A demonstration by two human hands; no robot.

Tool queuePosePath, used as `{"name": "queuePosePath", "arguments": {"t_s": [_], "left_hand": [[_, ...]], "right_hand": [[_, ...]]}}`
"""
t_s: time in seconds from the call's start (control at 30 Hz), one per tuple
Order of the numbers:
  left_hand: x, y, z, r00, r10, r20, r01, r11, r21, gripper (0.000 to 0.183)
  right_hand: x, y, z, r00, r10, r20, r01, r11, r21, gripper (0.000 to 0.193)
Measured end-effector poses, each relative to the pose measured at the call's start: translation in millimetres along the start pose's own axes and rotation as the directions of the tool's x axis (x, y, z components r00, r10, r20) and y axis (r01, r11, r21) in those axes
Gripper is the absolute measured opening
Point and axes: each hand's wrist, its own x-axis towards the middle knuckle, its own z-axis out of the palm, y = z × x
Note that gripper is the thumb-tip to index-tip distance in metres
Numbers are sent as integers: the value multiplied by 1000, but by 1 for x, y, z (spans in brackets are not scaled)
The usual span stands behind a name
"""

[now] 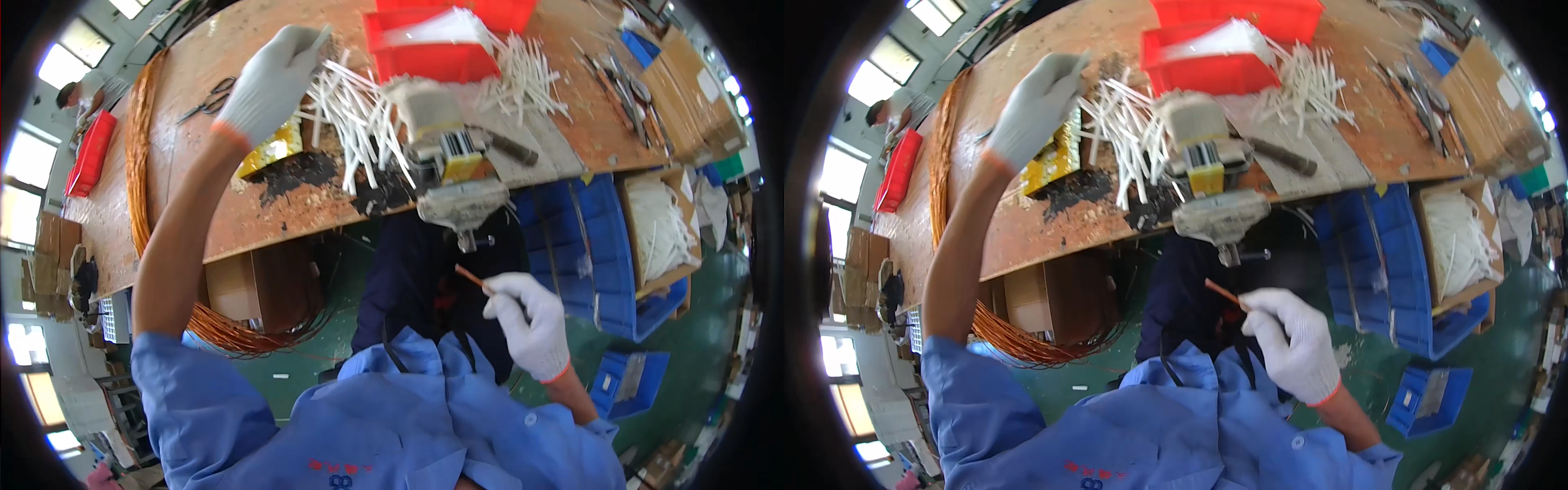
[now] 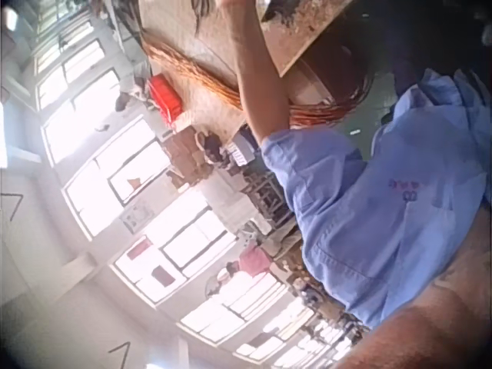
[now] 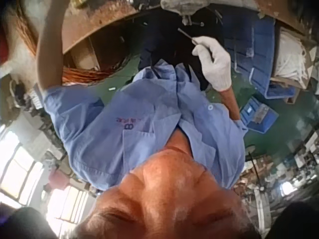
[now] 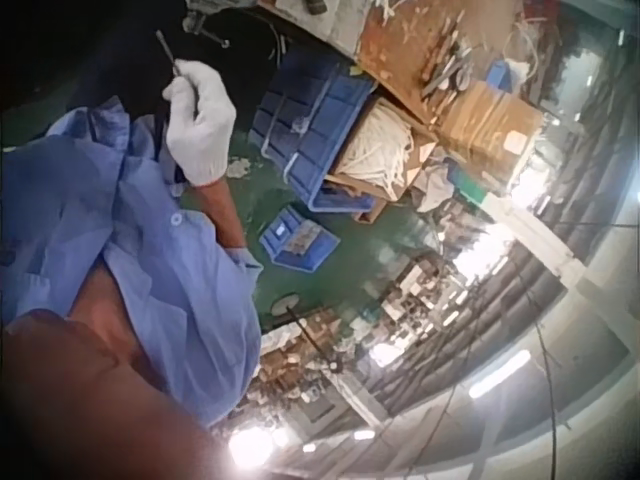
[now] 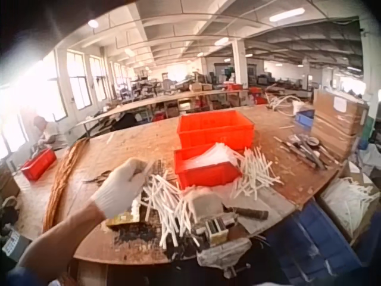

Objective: Manually winding copper wire onto a core and securing it with tape and plastic ties.

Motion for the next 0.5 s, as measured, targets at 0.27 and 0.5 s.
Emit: {"name": "queuePosePath", "arguments": {"t_s": [0.27,0.5], "left_hand": [[-216,84,8,863,-50,503,219,934,-282,34],[-251,74,43,955,189,228,-107,938,-330,44]], "right_hand": [[12,-23,4,976,-63,208,44,995,93,24],[11,-21,11,935,-89,343,56,993,108,23]]}}
